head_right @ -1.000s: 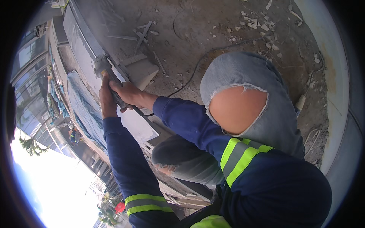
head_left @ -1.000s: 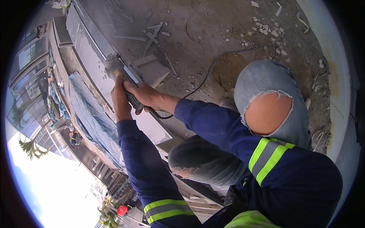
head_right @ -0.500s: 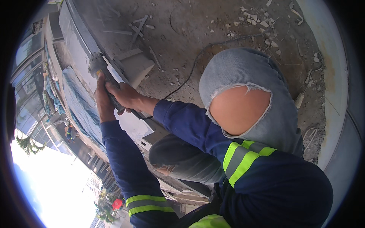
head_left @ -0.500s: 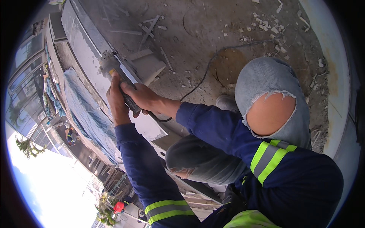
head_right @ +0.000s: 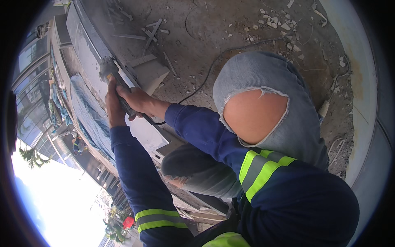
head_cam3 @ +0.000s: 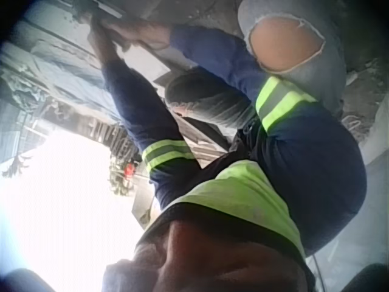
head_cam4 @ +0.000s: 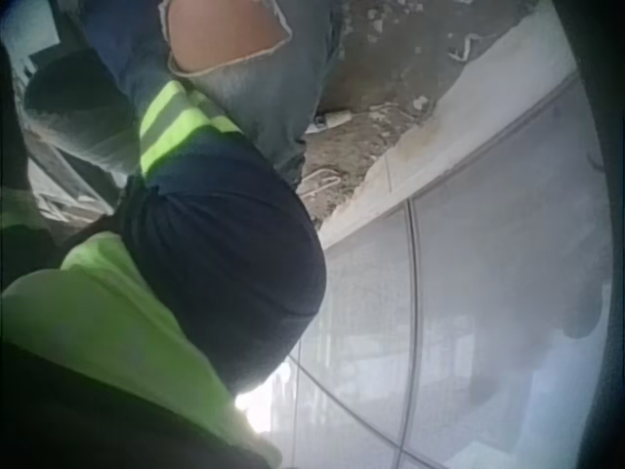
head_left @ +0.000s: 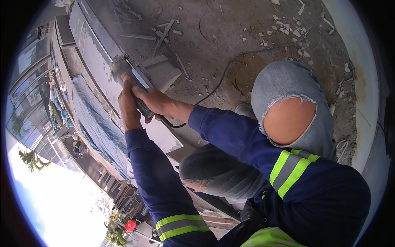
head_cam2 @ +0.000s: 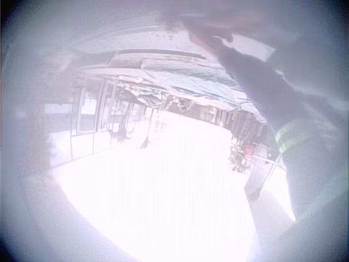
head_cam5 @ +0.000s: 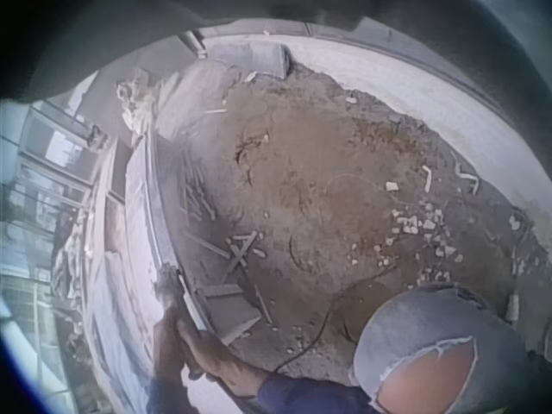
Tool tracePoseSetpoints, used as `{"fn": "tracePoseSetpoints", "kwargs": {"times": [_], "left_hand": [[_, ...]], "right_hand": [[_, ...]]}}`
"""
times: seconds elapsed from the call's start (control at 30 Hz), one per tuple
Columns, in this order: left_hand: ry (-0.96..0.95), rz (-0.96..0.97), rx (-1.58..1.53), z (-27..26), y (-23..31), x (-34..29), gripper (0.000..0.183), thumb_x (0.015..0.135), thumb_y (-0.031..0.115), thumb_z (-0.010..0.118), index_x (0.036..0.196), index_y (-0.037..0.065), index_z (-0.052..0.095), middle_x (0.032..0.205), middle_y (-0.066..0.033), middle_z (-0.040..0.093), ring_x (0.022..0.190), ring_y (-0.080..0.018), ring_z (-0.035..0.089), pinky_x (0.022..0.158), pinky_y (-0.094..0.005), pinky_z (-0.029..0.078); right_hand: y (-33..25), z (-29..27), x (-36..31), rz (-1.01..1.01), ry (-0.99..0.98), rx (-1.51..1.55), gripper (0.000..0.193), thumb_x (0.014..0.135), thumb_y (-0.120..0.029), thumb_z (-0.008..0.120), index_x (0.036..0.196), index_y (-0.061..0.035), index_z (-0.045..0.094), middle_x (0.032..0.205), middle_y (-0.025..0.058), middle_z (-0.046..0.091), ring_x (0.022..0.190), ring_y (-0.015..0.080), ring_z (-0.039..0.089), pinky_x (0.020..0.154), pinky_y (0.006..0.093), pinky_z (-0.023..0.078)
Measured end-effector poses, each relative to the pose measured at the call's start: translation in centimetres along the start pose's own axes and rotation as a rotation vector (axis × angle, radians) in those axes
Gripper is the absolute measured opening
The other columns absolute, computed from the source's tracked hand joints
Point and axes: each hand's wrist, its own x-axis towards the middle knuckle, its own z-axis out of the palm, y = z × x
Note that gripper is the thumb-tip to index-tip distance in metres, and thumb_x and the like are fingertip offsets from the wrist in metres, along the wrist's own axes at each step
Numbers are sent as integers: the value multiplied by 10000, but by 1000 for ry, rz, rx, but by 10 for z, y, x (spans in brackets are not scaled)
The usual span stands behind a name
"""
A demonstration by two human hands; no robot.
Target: The person uses an angle grinder to smooth the edge of a rectangular tile. They hold the tile with one hand and operate the grinder with the other, moving the tool along the edge to remove material.
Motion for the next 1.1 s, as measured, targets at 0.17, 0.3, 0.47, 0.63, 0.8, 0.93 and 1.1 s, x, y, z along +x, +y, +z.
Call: {"fn": "tracePoseSetpoints", "kwargs": {"times": [0.17,0.3,0.47,0.63,0.8,0.93,1.1], "left_hand": [[-31,45,-63,-1,-9,-16,589,1050,501,702,1178,-73,732,1032,-135,738,873,-216,701,764,-368,564],[-26,36,-30,-3,-11,-15,580,1051,495,704,1181,-70,734,1016,-126,733,862,-212,699,752,-366,563],[4,15,-28,-1,-6,4,594,1042,487,722,1237,-74,732,1036,-125,735,884,-217,707,760,-362,569],[-4,16,-65,4,-2,19,624,1036,497,730,1269,-82,713,1066,-134,732,906,-224,708,785,-375,573],[-17,3,-26,0,-2,5,648,1039,507,725,1292,-89,704,1090,-137,737,926,-225,708,804,-377,572],[-23,4,-22,-3,-7,-13,626,1045,501,716,1267,-84,713,1074,-138,740,909,-214,706,791,-365,566],[-44,20,-79,-3,-16,-17,582,1047,495,713,1197,-67,726,1013,-126,733,865,-203,694,758,-360,557]], "right_hand": [[9,4,-23,-27,-6,31,610,1135,-626,419,1145,-55,633,809,54,704,547,162,710,343,258,373],[12,4,-22,-37,-8,27,623,1127,-645,433,1143,-52,626,782,55,689,552,163,712,343,259,377],[4,-3,2,-10,-20,2,651,1114,-666,453,1171,-39,620,777,61,682,558,173,720,347,265,378],[-3,-4,14,-25,-20,-7,663,1112,-674,441,1180,-41,626,813,64,697,563,181,723,353,270,381],[-1,-2,2,2,-25,-6,656,1117,-668,430,1183,-46,627,828,62,705,565,173,723,357,268,380],[8,1,-19,-13,-22,20,652,1124,-662,417,1166,-46,627,814,55,696,561,163,719,352,263,382],[13,1,-27,-45,-17,27,732,1112,-652,453,1211,59,601,864,113,690,563,199,732,346,275,416]]}}
